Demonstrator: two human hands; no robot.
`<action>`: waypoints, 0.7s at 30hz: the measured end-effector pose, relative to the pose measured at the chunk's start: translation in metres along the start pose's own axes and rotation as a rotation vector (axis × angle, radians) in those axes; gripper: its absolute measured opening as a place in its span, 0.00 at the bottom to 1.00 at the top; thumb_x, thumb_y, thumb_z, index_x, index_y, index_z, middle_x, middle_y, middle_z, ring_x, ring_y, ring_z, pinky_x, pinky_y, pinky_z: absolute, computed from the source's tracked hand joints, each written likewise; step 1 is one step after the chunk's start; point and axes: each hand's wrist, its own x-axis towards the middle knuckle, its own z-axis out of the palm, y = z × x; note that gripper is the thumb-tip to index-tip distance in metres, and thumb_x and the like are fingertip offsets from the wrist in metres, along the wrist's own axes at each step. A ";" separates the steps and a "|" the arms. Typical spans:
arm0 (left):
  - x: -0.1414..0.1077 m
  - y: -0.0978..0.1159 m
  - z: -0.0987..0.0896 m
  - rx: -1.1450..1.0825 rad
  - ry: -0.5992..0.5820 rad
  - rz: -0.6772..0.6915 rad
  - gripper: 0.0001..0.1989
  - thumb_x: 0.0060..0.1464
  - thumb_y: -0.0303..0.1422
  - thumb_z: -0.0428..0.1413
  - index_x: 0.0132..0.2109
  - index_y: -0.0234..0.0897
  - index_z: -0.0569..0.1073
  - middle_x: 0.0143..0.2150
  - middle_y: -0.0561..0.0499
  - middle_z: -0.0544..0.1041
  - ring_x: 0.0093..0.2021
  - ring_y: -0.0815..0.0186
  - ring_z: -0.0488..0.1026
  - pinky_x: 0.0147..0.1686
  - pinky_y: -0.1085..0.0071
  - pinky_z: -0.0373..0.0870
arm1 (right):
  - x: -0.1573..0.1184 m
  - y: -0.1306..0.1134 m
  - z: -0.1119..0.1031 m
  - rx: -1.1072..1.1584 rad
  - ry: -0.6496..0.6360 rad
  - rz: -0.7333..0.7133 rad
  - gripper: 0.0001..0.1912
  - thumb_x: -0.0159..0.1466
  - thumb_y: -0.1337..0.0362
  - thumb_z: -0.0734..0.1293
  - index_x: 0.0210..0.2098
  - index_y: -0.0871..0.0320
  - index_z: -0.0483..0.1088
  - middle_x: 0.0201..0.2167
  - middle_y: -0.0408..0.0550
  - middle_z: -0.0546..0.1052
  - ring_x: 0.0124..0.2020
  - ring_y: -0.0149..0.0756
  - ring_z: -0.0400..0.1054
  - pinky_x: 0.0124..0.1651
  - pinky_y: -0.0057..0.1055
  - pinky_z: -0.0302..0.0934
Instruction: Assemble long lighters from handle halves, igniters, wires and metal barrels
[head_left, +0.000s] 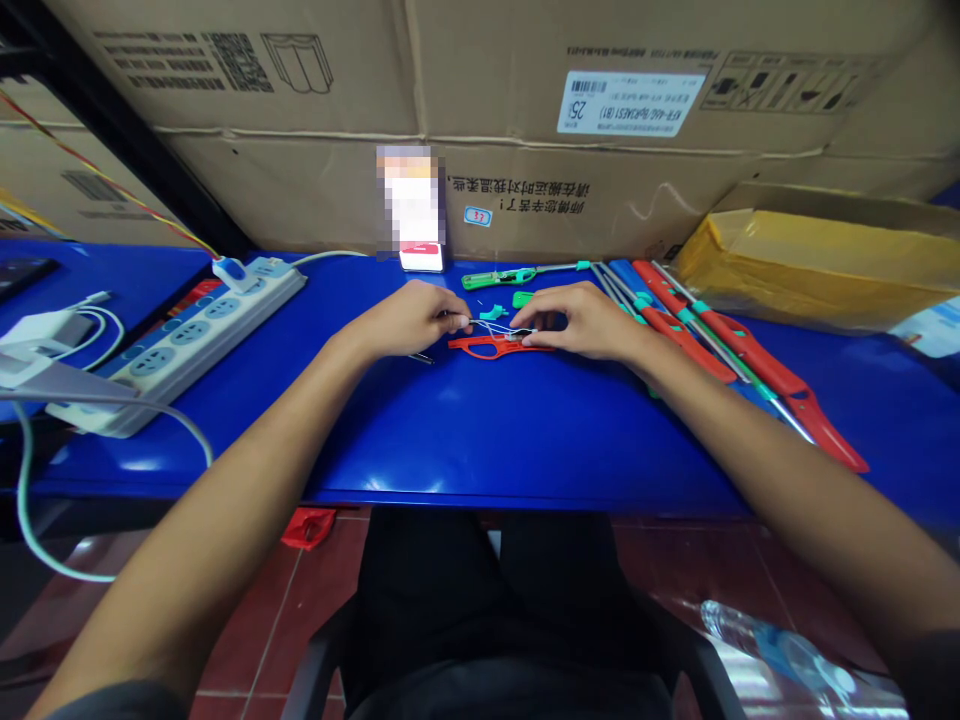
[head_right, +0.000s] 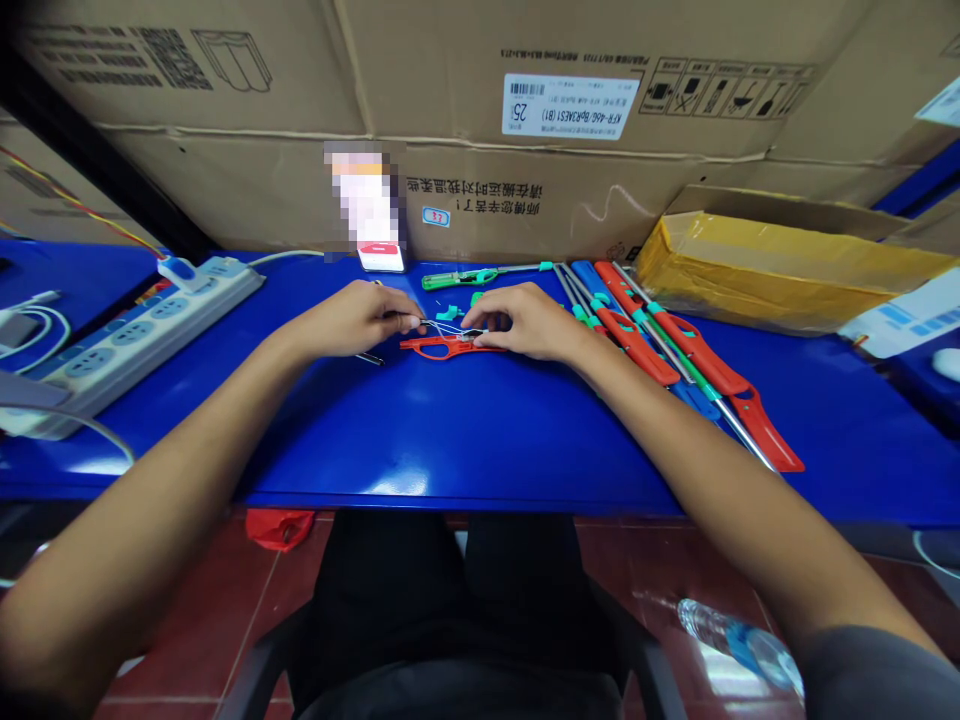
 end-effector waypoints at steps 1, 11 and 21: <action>0.000 0.000 0.000 0.003 0.000 -0.002 0.16 0.72 0.35 0.54 0.47 0.35 0.87 0.46 0.42 0.88 0.43 0.61 0.81 0.47 0.63 0.71 | 0.000 0.001 0.001 -0.005 0.002 -0.013 0.12 0.70 0.55 0.78 0.50 0.51 0.88 0.45 0.49 0.89 0.43 0.43 0.81 0.49 0.41 0.70; -0.001 -0.002 0.001 0.024 0.005 0.017 0.16 0.72 0.35 0.54 0.46 0.36 0.87 0.43 0.44 0.88 0.41 0.61 0.80 0.46 0.64 0.71 | 0.001 -0.001 0.004 -0.065 0.020 0.000 0.10 0.68 0.59 0.80 0.48 0.51 0.88 0.43 0.48 0.88 0.42 0.43 0.80 0.49 0.41 0.69; -0.001 -0.001 -0.001 -0.001 -0.014 -0.008 0.16 0.71 0.34 0.54 0.49 0.34 0.87 0.45 0.42 0.88 0.42 0.61 0.81 0.47 0.64 0.72 | -0.001 -0.006 -0.009 -0.001 -0.041 0.020 0.14 0.71 0.53 0.77 0.51 0.52 0.88 0.49 0.51 0.89 0.46 0.45 0.82 0.52 0.43 0.72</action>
